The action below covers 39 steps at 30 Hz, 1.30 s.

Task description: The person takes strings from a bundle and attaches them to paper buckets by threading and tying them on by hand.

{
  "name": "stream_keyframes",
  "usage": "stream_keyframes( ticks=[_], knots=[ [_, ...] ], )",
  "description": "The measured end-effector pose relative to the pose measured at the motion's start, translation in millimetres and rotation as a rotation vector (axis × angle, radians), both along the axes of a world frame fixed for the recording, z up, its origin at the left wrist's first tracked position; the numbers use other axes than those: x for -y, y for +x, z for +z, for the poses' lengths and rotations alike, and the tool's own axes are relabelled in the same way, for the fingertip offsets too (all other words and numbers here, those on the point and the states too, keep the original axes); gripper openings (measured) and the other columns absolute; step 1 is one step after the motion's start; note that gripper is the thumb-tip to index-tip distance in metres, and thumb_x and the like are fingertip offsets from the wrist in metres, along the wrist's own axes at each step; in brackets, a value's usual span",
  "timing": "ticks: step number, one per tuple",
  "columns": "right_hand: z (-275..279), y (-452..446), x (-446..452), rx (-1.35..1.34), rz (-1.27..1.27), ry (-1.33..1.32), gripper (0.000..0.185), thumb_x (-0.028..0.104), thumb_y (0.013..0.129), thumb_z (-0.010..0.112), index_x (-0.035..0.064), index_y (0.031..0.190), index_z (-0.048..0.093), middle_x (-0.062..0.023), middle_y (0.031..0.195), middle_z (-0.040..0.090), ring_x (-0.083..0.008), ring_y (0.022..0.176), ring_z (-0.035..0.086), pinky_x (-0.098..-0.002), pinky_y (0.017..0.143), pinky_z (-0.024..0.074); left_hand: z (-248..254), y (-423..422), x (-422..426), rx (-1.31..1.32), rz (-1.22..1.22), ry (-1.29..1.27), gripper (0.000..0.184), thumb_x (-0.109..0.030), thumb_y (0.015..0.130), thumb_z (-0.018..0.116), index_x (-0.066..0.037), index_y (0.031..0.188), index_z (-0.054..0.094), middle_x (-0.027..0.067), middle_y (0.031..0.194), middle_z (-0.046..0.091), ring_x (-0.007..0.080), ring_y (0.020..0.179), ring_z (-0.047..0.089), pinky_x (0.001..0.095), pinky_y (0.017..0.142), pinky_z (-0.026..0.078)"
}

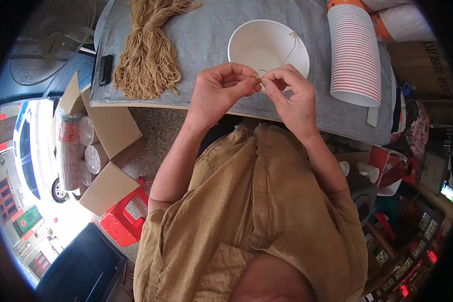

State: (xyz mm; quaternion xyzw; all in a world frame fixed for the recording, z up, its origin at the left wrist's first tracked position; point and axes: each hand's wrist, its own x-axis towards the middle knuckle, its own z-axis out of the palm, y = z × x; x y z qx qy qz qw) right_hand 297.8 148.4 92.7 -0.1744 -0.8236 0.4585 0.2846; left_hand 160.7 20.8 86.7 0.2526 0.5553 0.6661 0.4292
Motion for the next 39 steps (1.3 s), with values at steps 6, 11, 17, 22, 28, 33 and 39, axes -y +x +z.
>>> stream_keyframes(
  ticks=[6, 11, 17, 22, 28, 33, 39],
  knots=[
    [-2.2, 0.2, 0.4, -0.020, 0.011, -0.035, 0.009, -0.004, 0.085, 0.070, -0.0011, 0.093, 0.066, -0.0052, 0.089, 0.065, -0.0130, 0.078, 0.066, -0.0263, 0.070, 0.0550, -1.1, 0.6, -0.6, 0.001, 0.016, -0.017, 0.015, -0.009, 0.092, 0.070, 0.002, 0.104, 0.069, 0.0085, 0.091, 0.073, 0.0140, 0.086, 0.072, 0.0238, 0.073, 0.057],
    [1.6, 1.5, 2.3, -0.003, 0.006, -0.081, 0.007, -0.003, 0.087, 0.069, -0.0016, 0.094, 0.067, -0.0045, 0.088, 0.065, -0.0116, 0.077, 0.064, -0.0256, 0.071, 0.0529, 7.5, 5.4, -2.5, -0.049, 0.045, -0.108, 0.016, -0.010, 0.092, 0.071, 0.000, 0.104, 0.070, 0.0061, 0.089, 0.073, 0.0132, 0.081, 0.073, 0.0219, 0.067, 0.056],
    [2.1, 2.9, 0.5, 0.011, -0.010, -0.091, 0.006, -0.001, 0.088, 0.069, -0.0022, 0.093, 0.067, -0.0043, 0.087, 0.066, -0.0097, 0.074, 0.060, -0.0248, 0.069, 0.0497, 7.1, 10.3, -5.5, -0.111, 0.075, -0.096, 0.015, -0.010, 0.090, 0.072, 0.002, 0.100, 0.071, 0.0061, 0.087, 0.073, 0.0114, 0.078, 0.072, 0.0220, 0.065, 0.056],
    [-0.4, 3.8, -1.3, 0.012, -0.016, -0.149, 0.005, 0.001, 0.089, 0.068, -0.0022, 0.093, 0.067, -0.0033, 0.085, 0.066, -0.0082, 0.072, 0.059, -0.0240, 0.067, 0.0488, 0.5, 15.1, -8.0, -0.171, 0.134, -0.071, 0.015, -0.005, 0.085, 0.073, 0.004, 0.096, 0.072, 0.0076, 0.083, 0.074, 0.0099, 0.077, 0.071, 0.0236, 0.068, 0.058],
    [0.8, 5.2, -1.2, 0.043, -0.013, -0.220, 0.006, 0.004, 0.091, 0.068, -0.0017, 0.093, 0.067, -0.0009, 0.082, 0.067, -0.0065, 0.070, 0.058, -0.0235, 0.066, 0.0487, 0.2, 13.5, -5.4, -0.267, 0.079, -0.068, 0.016, -0.004, 0.089, 0.071, 0.006, 0.102, 0.070, 0.0083, 0.092, 0.073, 0.0129, 0.084, 0.071, 0.0254, 0.078, 0.059],
    [2.3, 5.0, -1.4, 0.033, 0.000, -0.260, 0.008, 0.006, 0.092, 0.068, -0.0015, 0.094, 0.067, -0.0003, 0.081, 0.068, -0.0056, 0.071, 0.059, -0.0231, 0.068, 0.0495, 4.0, 9.6, -5.7, 0.017, 0.041, -0.028, 0.019, -0.007, 0.091, 0.071, 0.008, 0.103, 0.069, 0.0101, 0.092, 0.072, 0.0150, 0.086, 0.071, 0.0268, 0.080, 0.059],
    [-1.5, 5.1, -4.6, 0.039, -0.023, -0.239, 0.010, 0.007, 0.092, 0.068, -0.0019, 0.095, 0.067, -0.0003, 0.082, 0.067, -0.0058, 0.072, 0.059, -0.0233, 0.069, 0.0499, 3.6, 6.3, -5.0, 0.135, 0.025, 0.028, 0.025, -0.010, 0.092, 0.071, 0.006, 0.111, 0.066, 0.0117, 0.094, 0.072, 0.0166, 0.087, 0.071, 0.0276, 0.079, 0.059]
  ],
)
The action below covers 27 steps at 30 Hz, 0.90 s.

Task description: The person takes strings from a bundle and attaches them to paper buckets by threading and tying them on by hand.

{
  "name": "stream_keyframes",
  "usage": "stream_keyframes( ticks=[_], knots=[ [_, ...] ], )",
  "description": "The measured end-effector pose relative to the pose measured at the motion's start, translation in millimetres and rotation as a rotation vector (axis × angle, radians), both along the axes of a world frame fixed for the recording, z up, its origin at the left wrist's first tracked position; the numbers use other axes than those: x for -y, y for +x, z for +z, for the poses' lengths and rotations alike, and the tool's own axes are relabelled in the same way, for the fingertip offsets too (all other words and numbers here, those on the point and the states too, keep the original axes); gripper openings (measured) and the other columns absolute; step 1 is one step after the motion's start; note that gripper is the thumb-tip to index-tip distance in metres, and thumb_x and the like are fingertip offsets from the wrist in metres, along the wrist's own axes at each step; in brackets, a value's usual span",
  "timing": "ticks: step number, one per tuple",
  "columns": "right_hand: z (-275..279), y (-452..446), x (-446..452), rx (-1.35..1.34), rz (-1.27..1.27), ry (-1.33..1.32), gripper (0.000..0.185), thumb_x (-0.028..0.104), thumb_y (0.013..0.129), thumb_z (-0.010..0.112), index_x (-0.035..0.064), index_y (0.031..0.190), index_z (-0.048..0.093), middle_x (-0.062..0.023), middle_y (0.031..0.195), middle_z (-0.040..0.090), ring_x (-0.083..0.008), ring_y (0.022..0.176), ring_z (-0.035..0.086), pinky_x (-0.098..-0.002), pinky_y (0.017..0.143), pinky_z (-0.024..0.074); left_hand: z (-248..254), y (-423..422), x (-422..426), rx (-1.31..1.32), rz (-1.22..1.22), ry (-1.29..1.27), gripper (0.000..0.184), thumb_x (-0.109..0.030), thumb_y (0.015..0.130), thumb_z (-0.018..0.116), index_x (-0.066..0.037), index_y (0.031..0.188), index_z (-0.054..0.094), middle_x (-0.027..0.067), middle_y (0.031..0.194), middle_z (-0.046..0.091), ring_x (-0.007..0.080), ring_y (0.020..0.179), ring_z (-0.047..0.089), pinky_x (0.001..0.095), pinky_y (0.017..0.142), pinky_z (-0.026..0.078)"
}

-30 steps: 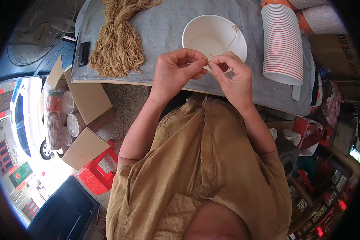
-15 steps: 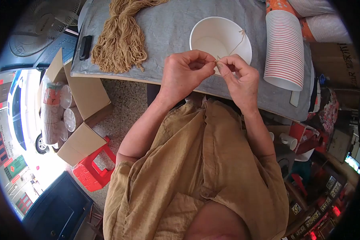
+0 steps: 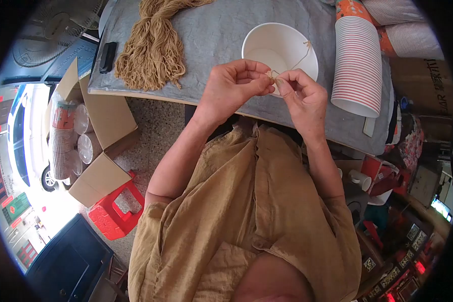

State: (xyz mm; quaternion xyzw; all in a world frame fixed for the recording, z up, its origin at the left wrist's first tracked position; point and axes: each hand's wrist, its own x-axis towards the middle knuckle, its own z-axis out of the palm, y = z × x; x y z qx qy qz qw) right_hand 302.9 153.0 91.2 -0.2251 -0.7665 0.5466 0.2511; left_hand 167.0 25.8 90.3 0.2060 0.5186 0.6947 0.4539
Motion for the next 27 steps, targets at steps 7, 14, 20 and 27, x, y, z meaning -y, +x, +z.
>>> stream_keyframes(
  ticks=[7, 14, 20, 27],
  knots=[
    [3.7, -1.5, -0.5, 0.024, -0.002, 0.014, 0.008, 0.006, 0.092, 0.068, -0.0018, 0.094, 0.066, -0.0011, 0.083, 0.066, -0.0065, 0.073, 0.058, -0.0236, 0.068, 0.0488, 4.7, -3.5, 0.7, -0.162, -0.065, -0.103, 0.022, -0.012, 0.093, 0.071, 0.001, 0.110, 0.068, 0.0077, 0.096, 0.075, 0.0117, 0.082, 0.071, 0.0229, 0.068, 0.054],
    [4.0, -0.9, -3.9, 0.041, 0.019, 0.041, 0.007, 0.004, 0.091, 0.068, -0.0020, 0.093, 0.067, -0.0016, 0.082, 0.065, -0.0076, 0.071, 0.058, -0.0239, 0.068, 0.0484, 2.8, -4.0, -2.6, -0.252, -0.070, -0.122, 0.020, -0.014, 0.094, 0.070, 0.000, 0.108, 0.069, 0.0050, 0.091, 0.074, 0.0105, 0.079, 0.071, 0.0207, 0.061, 0.052],
    [5.3, -1.6, -3.2, 0.058, 0.034, 0.032, 0.006, 0.004, 0.090, 0.069, -0.0016, 0.093, 0.067, -0.0016, 0.083, 0.065, -0.0077, 0.072, 0.058, -0.0241, 0.067, 0.0482, 3.1, -3.0, -4.2, -0.205, -0.038, -0.104, 0.019, -0.013, 0.094, 0.070, 0.001, 0.106, 0.068, 0.0064, 0.091, 0.073, 0.0117, 0.079, 0.071, 0.0219, 0.062, 0.053],
    [7.3, -1.7, -2.8, 0.049, 0.051, 0.032, 0.006, 0.004, 0.090, 0.069, -0.0015, 0.093, 0.068, -0.0011, 0.083, 0.065, -0.0073, 0.073, 0.058, -0.0238, 0.068, 0.0487, 1.0, -0.4, -6.0, -0.158, 0.006, -0.081, 0.018, -0.010, 0.092, 0.071, 0.003, 0.104, 0.068, 0.0071, 0.091, 0.073, 0.0117, 0.080, 0.071, 0.0231, 0.069, 0.056]
  ],
)
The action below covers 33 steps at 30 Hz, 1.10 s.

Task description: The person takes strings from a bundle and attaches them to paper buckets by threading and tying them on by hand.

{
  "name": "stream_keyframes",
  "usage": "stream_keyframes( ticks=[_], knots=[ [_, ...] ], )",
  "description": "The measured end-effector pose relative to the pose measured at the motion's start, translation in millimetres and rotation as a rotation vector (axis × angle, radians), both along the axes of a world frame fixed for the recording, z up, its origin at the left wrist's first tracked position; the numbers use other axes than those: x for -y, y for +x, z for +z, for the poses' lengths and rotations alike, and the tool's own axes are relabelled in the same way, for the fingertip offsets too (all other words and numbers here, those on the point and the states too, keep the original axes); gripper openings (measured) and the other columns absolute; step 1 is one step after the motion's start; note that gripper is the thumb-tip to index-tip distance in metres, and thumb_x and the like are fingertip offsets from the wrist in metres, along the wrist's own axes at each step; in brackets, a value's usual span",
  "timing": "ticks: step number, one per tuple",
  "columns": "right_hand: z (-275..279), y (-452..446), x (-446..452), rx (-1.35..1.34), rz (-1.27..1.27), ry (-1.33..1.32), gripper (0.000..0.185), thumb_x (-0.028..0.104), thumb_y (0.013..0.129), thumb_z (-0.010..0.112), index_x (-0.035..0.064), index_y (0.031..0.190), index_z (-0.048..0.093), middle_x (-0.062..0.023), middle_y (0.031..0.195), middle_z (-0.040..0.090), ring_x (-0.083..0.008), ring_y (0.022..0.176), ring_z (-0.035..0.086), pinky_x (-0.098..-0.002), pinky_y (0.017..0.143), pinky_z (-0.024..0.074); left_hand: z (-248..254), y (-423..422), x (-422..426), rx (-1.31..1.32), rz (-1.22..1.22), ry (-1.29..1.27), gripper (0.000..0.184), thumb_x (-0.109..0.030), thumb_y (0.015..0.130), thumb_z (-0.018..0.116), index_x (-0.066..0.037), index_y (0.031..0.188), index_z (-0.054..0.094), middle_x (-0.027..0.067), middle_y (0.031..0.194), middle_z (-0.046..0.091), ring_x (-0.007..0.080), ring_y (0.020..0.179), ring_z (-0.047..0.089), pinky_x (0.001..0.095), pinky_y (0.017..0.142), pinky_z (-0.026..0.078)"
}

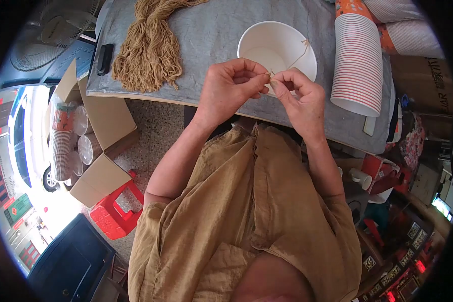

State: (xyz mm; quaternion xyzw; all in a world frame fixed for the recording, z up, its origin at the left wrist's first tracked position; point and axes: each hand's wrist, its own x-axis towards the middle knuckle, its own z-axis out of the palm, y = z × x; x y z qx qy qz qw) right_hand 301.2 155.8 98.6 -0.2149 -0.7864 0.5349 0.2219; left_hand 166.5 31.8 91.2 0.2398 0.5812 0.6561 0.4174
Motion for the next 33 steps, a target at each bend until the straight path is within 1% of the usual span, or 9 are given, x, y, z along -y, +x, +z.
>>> stream_keyframes(
  ticks=[4, 9, 13, 21, 27, 30, 33],
  knots=[
    [-1.3, -0.4, -0.3, -0.021, 0.007, -0.009, 0.006, 0.003, 0.091, 0.068, -0.0021, 0.094, 0.068, -0.0012, 0.083, 0.066, -0.0066, 0.073, 0.059, -0.0231, 0.068, 0.0493, -1.2, 1.0, -0.2, -0.076, 0.010, 0.015, 0.016, -0.007, 0.091, 0.070, 0.005, 0.102, 0.069, 0.0078, 0.090, 0.073, 0.0119, 0.082, 0.070, 0.0250, 0.076, 0.058],
    [-1.5, -0.3, -2.3, -0.017, 0.004, -0.016, 0.006, 0.004, 0.091, 0.069, -0.0016, 0.094, 0.068, -0.0006, 0.082, 0.067, -0.0060, 0.073, 0.061, -0.0227, 0.068, 0.0502, -1.0, 1.2, 0.1, -0.166, -0.010, -0.002, 0.016, -0.004, 0.090, 0.069, 0.007, 0.102, 0.069, 0.0085, 0.090, 0.073, 0.0126, 0.085, 0.070, 0.0261, 0.079, 0.058],
    [0.3, 0.2, -2.0, 0.001, -0.005, -0.079, 0.007, 0.005, 0.091, 0.069, -0.0016, 0.093, 0.068, -0.0003, 0.081, 0.068, -0.0054, 0.073, 0.061, -0.0226, 0.068, 0.0508, 0.4, 1.7, 0.2, -0.190, -0.024, -0.013, 0.016, -0.003, 0.089, 0.070, 0.007, 0.102, 0.069, 0.0091, 0.092, 0.073, 0.0131, 0.087, 0.070, 0.0266, 0.081, 0.058],
    [2.9, 0.9, -3.8, -0.015, -0.016, -0.204, 0.011, 0.008, 0.092, 0.070, -0.0027, 0.093, 0.069, -0.0009, 0.083, 0.070, -0.0049, 0.074, 0.062, -0.0215, 0.069, 0.0514, 2.6, 1.4, 1.5, -0.163, -0.049, -0.005, 0.018, -0.003, 0.089, 0.072, 0.006, 0.104, 0.070, 0.0104, 0.094, 0.074, 0.0139, 0.089, 0.071, 0.0268, 0.082, 0.058],
    [3.6, 1.9, -4.1, -0.012, -0.036, -0.229, 0.012, 0.009, 0.092, 0.071, -0.0032, 0.095, 0.071, -0.0009, 0.083, 0.070, -0.0044, 0.075, 0.062, -0.0208, 0.068, 0.0512, -1.1, 1.9, 0.5, -0.136, -0.049, 0.020, 0.018, -0.003, 0.089, 0.072, 0.007, 0.104, 0.070, 0.0106, 0.094, 0.074, 0.0140, 0.088, 0.071, 0.0267, 0.082, 0.059],
    [2.1, 2.5, -3.6, 0.004, -0.053, -0.214, 0.014, 0.010, 0.093, 0.070, -0.0038, 0.096, 0.071, -0.0011, 0.082, 0.070, -0.0046, 0.072, 0.061, -0.0199, 0.064, 0.0497, -0.2, 2.2, 0.5, -0.120, -0.047, 0.028, 0.017, -0.003, 0.090, 0.071, 0.007, 0.104, 0.070, 0.0104, 0.093, 0.074, 0.0140, 0.087, 0.071, 0.0266, 0.081, 0.059],
    [2.4, 3.0, -3.2, 0.014, -0.058, -0.222, 0.017, 0.013, 0.095, 0.068, -0.0042, 0.095, 0.071, -0.0008, 0.075, 0.067, -0.0042, 0.065, 0.057, -0.0194, 0.059, 0.0461, -0.5, 1.4, 0.6, -0.089, -0.070, 0.025, 0.017, -0.004, 0.090, 0.071, 0.006, 0.103, 0.071, 0.0100, 0.092, 0.073, 0.0139, 0.087, 0.071, 0.0261, 0.081, 0.059]
  ],
)
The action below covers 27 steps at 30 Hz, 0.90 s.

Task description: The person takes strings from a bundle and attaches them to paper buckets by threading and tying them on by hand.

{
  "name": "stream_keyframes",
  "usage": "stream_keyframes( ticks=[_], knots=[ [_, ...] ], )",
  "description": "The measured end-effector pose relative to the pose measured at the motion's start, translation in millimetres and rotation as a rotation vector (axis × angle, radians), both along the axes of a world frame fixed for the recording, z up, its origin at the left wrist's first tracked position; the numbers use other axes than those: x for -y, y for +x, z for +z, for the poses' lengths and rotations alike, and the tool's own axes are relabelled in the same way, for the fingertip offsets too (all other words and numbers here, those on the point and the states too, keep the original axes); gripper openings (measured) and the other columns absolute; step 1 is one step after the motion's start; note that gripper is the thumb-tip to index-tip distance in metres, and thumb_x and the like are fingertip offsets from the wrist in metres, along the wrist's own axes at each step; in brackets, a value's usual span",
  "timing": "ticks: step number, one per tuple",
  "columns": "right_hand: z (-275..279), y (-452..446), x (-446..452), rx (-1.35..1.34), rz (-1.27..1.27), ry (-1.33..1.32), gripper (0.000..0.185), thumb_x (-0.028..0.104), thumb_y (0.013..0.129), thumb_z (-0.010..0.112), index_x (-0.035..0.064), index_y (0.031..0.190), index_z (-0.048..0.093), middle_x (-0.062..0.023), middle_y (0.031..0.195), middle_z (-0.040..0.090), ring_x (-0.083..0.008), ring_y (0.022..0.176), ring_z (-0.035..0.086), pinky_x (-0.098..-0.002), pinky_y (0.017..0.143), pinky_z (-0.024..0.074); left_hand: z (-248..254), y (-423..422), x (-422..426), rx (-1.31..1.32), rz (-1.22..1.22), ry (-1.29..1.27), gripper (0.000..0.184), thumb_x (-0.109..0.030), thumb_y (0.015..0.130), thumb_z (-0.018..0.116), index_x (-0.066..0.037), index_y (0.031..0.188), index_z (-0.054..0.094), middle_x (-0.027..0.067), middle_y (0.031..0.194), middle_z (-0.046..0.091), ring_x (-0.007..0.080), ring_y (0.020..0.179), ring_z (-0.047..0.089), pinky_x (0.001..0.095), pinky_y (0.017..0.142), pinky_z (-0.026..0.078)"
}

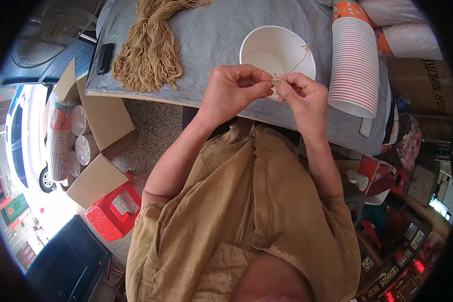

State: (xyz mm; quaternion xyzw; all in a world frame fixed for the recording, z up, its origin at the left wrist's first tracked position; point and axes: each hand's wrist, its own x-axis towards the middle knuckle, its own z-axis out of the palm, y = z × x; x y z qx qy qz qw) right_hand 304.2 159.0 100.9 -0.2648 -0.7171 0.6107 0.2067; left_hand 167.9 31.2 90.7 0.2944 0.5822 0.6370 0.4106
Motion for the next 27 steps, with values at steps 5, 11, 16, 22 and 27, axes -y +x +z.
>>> stream_keyframes(
  ticks=[5, 11, 16, 22, 27],
  knots=[
    [7.9, -0.8, -10.9, -0.017, 0.013, -0.053, 0.021, 0.017, 0.098, 0.064, -0.0028, 0.097, 0.070, 0.0026, 0.063, 0.057, -0.0026, 0.053, 0.046, -0.0213, 0.048, 0.0375, 3.1, -1.9, 2.0, 0.081, -0.061, -0.007, 0.017, -0.008, 0.091, 0.072, 0.004, 0.102, 0.071, 0.0083, 0.092, 0.073, 0.0133, 0.086, 0.071, 0.0257, 0.080, 0.058],
    [19.0, -5.7, -18.5, 0.132, 0.115, -0.012, 0.018, 0.016, 0.097, 0.065, -0.0014, 0.099, 0.070, 0.0059, 0.058, 0.052, -0.0013, 0.050, 0.041, -0.0209, 0.044, 0.0306, 5.7, -1.6, 0.9, 0.034, -0.099, -0.020, 0.016, -0.010, 0.092, 0.072, 0.002, 0.102, 0.071, 0.0062, 0.093, 0.073, 0.0126, 0.085, 0.070, 0.0253, 0.078, 0.057],
    [16.2, -0.5, -21.6, 0.157, 0.184, -0.065, 0.014, 0.012, 0.094, 0.067, 0.0003, 0.100, 0.070, 0.0068, 0.059, 0.053, -0.0007, 0.051, 0.040, -0.0205, 0.045, 0.0294, 2.5, -0.9, 1.6, 0.048, -0.074, -0.011, 0.015, -0.007, 0.090, 0.072, 0.003, 0.101, 0.070, 0.0066, 0.092, 0.072, 0.0126, 0.085, 0.070, 0.0246, 0.078, 0.056],
    [16.4, 4.9, -21.2, 0.181, 0.213, -0.062, 0.011, 0.009, 0.094, 0.065, 0.0020, 0.101, 0.070, 0.0070, 0.060, 0.055, -0.0001, 0.053, 0.039, -0.0200, 0.045, 0.0290, 3.1, -0.5, 0.3, 0.088, -0.054, 0.010, 0.014, -0.003, 0.088, 0.073, 0.005, 0.098, 0.068, 0.0084, 0.090, 0.072, 0.0134, 0.084, 0.070, 0.0254, 0.077, 0.058],
    [14.6, 6.8, -23.4, 0.155, 0.255, 0.022, 0.010, 0.009, 0.094, 0.067, 0.0021, 0.101, 0.069, 0.0087, 0.060, 0.053, -0.0006, 0.054, 0.037, -0.0203, 0.048, 0.0292, 4.4, -1.6, 0.5, 0.063, -0.068, 0.007, 0.012, -0.001, 0.087, 0.074, 0.005, 0.096, 0.068, 0.0078, 0.090, 0.072, 0.0135, 0.084, 0.070, 0.0254, 0.078, 0.058]
  ],
)
